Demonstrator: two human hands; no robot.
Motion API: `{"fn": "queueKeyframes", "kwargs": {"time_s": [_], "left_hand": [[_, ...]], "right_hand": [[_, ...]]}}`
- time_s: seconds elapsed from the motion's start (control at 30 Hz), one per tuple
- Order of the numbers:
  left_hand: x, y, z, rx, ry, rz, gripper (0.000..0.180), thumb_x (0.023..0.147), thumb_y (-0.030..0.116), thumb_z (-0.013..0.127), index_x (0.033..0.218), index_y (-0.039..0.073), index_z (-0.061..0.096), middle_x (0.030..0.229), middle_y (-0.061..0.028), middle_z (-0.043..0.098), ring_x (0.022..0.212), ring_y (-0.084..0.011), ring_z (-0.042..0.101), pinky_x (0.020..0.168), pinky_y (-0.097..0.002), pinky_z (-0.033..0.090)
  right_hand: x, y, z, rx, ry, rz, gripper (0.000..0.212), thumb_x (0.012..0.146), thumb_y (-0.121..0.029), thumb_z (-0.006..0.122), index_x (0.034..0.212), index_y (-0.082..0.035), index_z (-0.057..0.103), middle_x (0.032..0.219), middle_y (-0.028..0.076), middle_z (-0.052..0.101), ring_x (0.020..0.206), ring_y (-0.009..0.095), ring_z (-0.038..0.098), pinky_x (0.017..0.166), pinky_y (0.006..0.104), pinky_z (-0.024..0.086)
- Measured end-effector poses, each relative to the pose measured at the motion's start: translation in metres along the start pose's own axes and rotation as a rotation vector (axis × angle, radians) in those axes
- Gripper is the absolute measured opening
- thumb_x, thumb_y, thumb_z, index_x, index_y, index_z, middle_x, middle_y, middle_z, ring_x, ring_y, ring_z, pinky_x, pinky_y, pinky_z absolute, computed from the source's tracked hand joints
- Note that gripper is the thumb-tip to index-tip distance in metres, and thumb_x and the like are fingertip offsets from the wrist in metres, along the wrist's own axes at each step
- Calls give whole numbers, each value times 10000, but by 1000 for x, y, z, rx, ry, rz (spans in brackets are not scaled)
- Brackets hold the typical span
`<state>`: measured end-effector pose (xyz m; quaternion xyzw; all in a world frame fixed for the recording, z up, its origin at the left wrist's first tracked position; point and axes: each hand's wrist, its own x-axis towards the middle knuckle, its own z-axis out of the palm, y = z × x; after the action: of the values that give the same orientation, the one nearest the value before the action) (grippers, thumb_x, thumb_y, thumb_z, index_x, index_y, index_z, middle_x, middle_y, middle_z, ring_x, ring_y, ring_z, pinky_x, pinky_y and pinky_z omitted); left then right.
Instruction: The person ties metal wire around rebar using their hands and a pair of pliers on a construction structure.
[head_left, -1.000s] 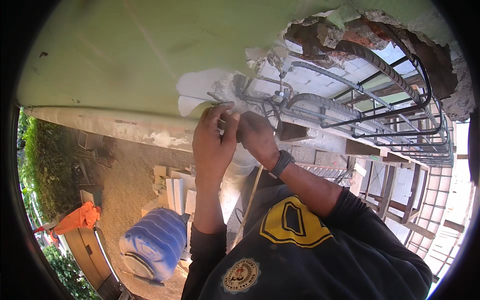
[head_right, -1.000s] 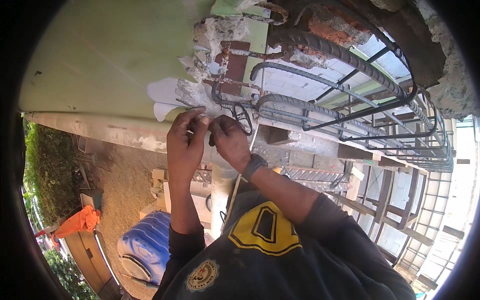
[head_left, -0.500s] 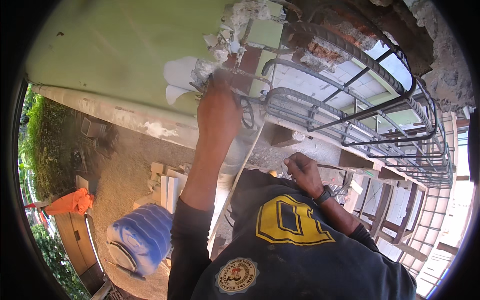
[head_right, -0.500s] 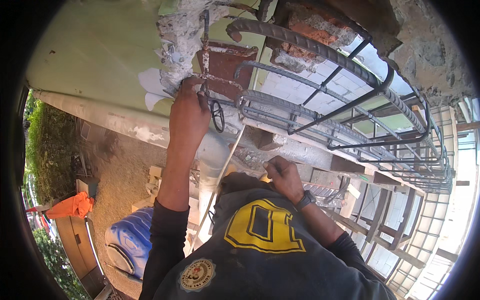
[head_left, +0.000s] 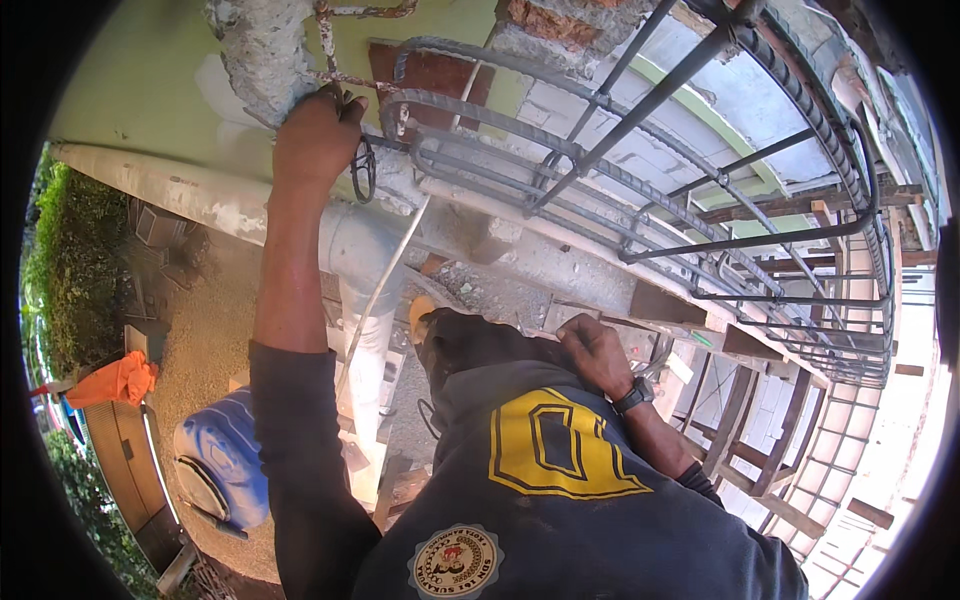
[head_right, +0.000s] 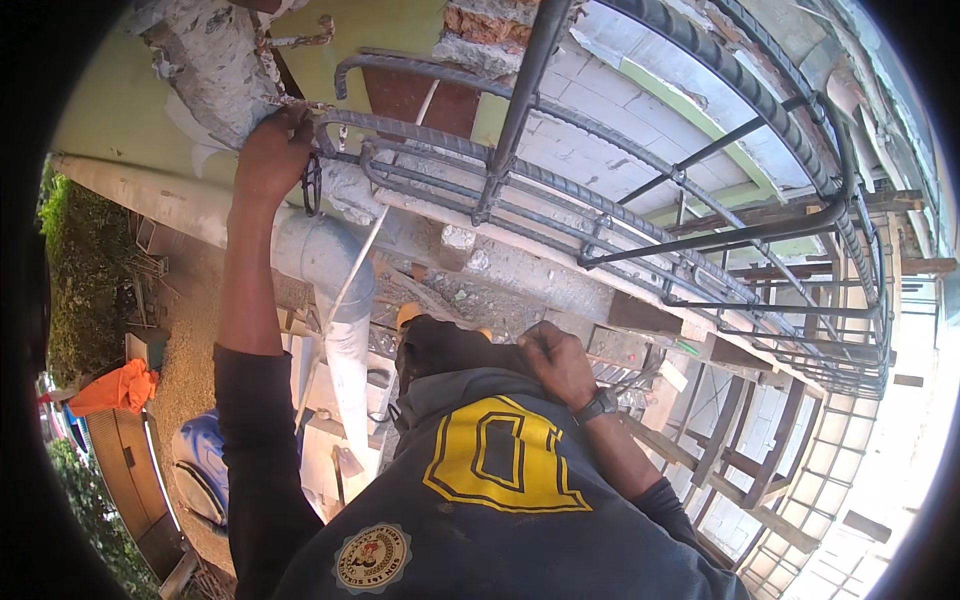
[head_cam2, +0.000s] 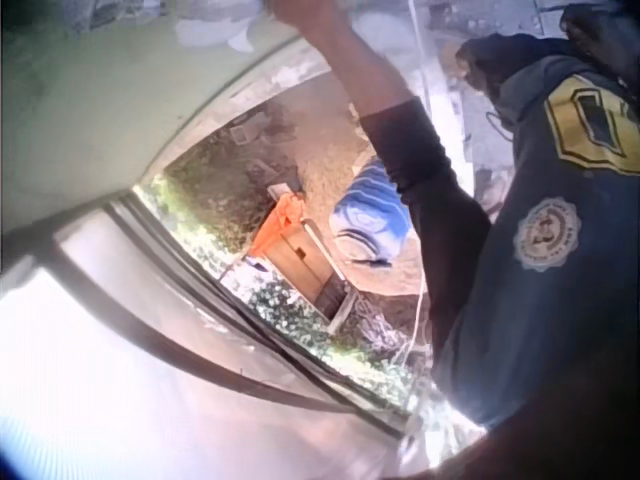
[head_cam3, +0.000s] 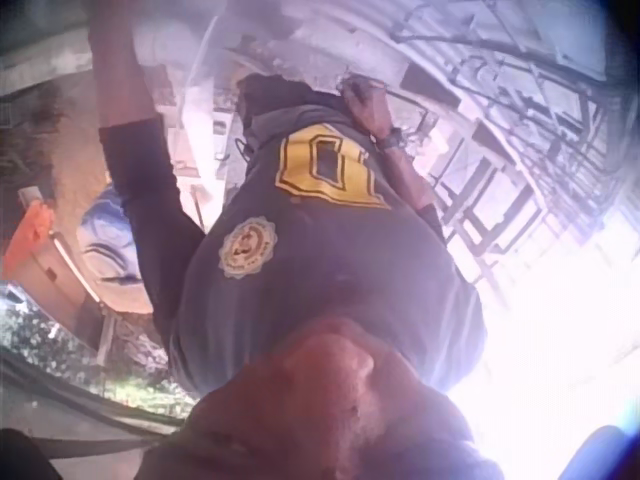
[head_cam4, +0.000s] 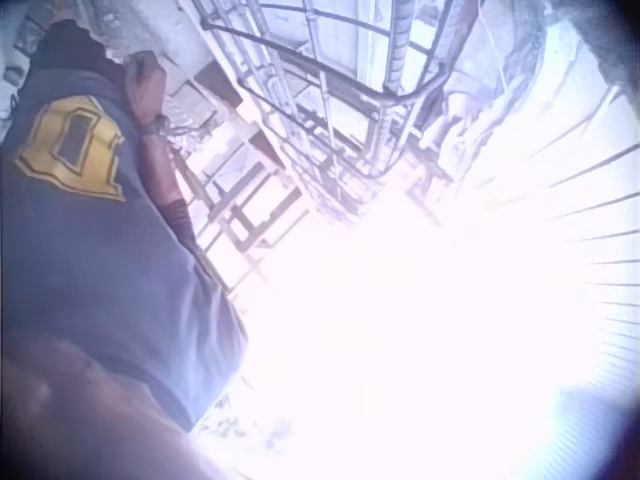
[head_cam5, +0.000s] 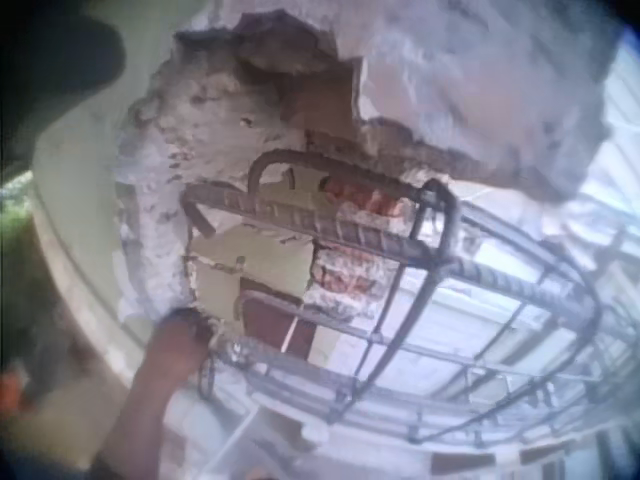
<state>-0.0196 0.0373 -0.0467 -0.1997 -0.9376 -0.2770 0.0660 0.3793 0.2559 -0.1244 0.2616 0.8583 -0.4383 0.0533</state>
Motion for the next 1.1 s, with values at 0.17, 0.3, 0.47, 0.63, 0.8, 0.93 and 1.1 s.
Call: {"fn": "queueKeyframes", "kwargs": {"time_s": [0.17, 0.3, 0.47, 0.63, 0.8, 0.93, 1.1], "left_hand": [[16, 5, -2, 156, -117, 28, 390, 887, 270, 640, 1169, 1, 652, 1045, -258, 680, 987, -437, 645, 878, -491, 497], [24, -41, 8, 232, -6, 268, 339, 842, 165, 659, 1145, 14, 672, 1069, -247, 677, 997, -426, 640, 871, -480, 496], [28, -77, 15, 270, 15, 299, 372, 789, 129, 699, 1148, 36, 672, 1107, -218, 660, 1064, -408, 613, 892, -464, 484], [23, -56, 29, 221, 248, 222, 345, 776, 166, 718, 1091, 28, 698, 1059, -221, 683, 1033, -412, 633, 876, -455, 494], [16, -36, 30, 153, 250, 135, 348, 742, 216, 748, 1039, 37, 724, 1041, -214, 695, 1008, -412, 650, 851, -457, 505], [11, -29, 25, 210, 299, 57, 391, 723, 226, 764, 1070, 51, 716, 1047, -202, 699, 1004, -410, 655, 838, -464, 513], [7, -29, 32, 259, 313, 23, 402, 720, 247, 774, 1073, 72, 698, 1052, -186, 703, 1003, -406, 657, 848, -473, 518]], "right_hand": [[-19, 37, -16, -55, 36, 5, 223, 906, -249, 653, 963, -33, 654, 871, 214, 698, 817, 394, 678, 727, 428, 526], [-23, 55, -18, 98, 171, -23, 172, 904, -174, 663, 983, -23, 640, 877, 205, 700, 822, 378, 685, 724, 414, 530], [-18, 1, -57, 86, 682, -207, 140, 896, -67, 659, 1029, -29, 633, 942, 157, 684, 873, 342, 665, 741, 393, 519], [29, -14, -107, -264, 819, -317, 182, 897, -147, 653, 1062, -71, 658, 929, 136, 666, 976, 331, 607, 891, 450, 425], [53, 2, -114, -341, 649, -101, 208, 915, -253, 622, 1033, -107, 712, 989, 140, 680, 1013, 343, 587, 974, 507, 309], [57, 4, -102, -317, 745, -150, 210, 912, -259, 634, 1026, -102, 716, 1024, 146, 685, 1047, 344, 584, 1009, 521, 275], [57, 9, -96, -278, 841, -184, 185, 899, -241, 660, 1018, -107, 704, 1006, 125, 674, 992, 336, 586, 953, 502, 304]]}}
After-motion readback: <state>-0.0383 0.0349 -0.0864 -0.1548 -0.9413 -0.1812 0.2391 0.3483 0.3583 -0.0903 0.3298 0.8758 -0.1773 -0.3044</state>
